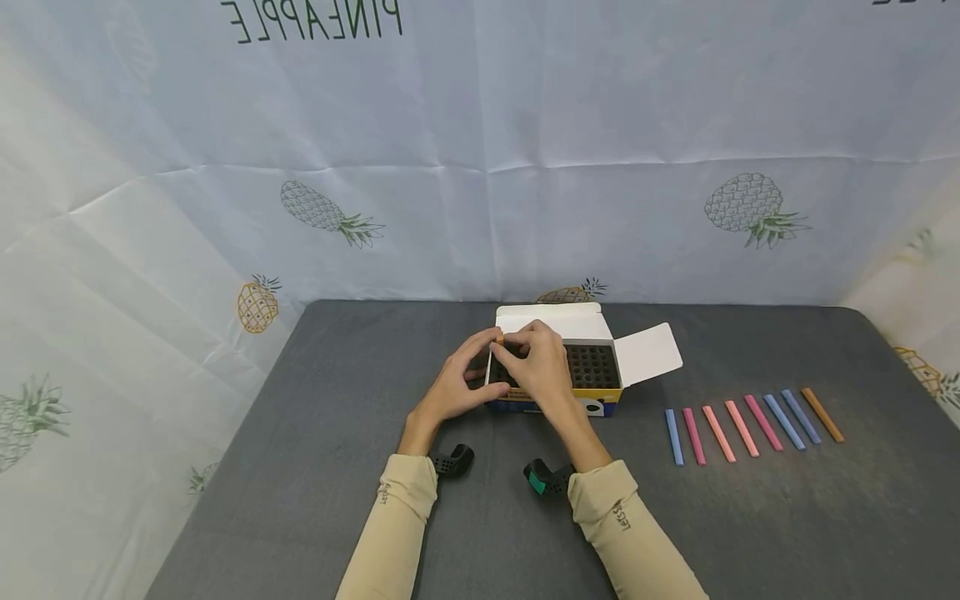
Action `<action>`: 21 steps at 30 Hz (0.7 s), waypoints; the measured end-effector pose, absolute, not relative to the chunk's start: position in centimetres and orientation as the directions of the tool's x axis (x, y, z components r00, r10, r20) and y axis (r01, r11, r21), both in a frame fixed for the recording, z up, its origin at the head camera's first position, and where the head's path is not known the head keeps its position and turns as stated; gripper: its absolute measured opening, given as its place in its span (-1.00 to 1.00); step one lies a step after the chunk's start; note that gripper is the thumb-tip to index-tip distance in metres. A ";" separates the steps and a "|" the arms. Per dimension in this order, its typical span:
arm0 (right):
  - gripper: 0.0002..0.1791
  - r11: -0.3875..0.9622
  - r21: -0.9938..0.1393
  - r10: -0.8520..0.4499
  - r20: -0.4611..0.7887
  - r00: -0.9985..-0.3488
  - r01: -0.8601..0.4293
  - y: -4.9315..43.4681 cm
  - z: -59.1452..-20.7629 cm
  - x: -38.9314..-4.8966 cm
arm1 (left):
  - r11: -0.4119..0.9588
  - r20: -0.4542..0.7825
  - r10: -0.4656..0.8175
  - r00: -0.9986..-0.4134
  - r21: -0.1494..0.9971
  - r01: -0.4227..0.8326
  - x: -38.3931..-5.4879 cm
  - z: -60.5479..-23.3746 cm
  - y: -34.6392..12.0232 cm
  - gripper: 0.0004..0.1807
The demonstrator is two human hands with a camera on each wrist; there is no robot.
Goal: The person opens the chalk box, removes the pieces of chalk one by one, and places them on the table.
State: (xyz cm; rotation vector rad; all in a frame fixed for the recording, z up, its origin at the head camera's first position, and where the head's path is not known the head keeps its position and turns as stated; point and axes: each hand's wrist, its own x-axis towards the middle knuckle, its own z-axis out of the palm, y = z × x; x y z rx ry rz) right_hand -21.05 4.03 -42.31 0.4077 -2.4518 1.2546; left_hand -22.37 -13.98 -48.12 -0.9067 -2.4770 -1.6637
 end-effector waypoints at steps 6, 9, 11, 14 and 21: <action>-0.76 0.528 -0.729 -0.076 0.470 -0.879 -0.435 4.3 -41.8 -21.1 | 0.252 0.329 0.448 -0.831 0.846 0.470 -22.0 -47.6 -13.9 -0.15; -0.76 0.503 -0.742 -0.064 0.479 -0.875 -0.443 4.6 -41.2 -21.0 | 0.258 0.325 0.446 -0.834 0.846 0.467 -22.0 -47.6 -13.9 -0.15; -0.76 0.484 -0.752 -0.055 0.485 -0.873 -0.448 4.8 -40.7 -20.9 | 0.266 0.319 0.444 -0.837 0.845 0.463 -22.0 -47.6 -13.8 -0.13; -0.75 0.469 -0.753 -0.050 0.498 -0.866 -0.461 5.1 -40.0 -20.5 | 0.279 0.320 0.441 -0.839 0.839 0.467 -22.3 -48.1 -13.9 -0.08; -0.76 0.472 -0.752 -0.061 0.493 -0.868 -0.460 5.9 -38.9 -19.5 | 0.277 0.323 0.444 -0.836 0.838 0.470 -22.3 -48.1 -14.0 -0.09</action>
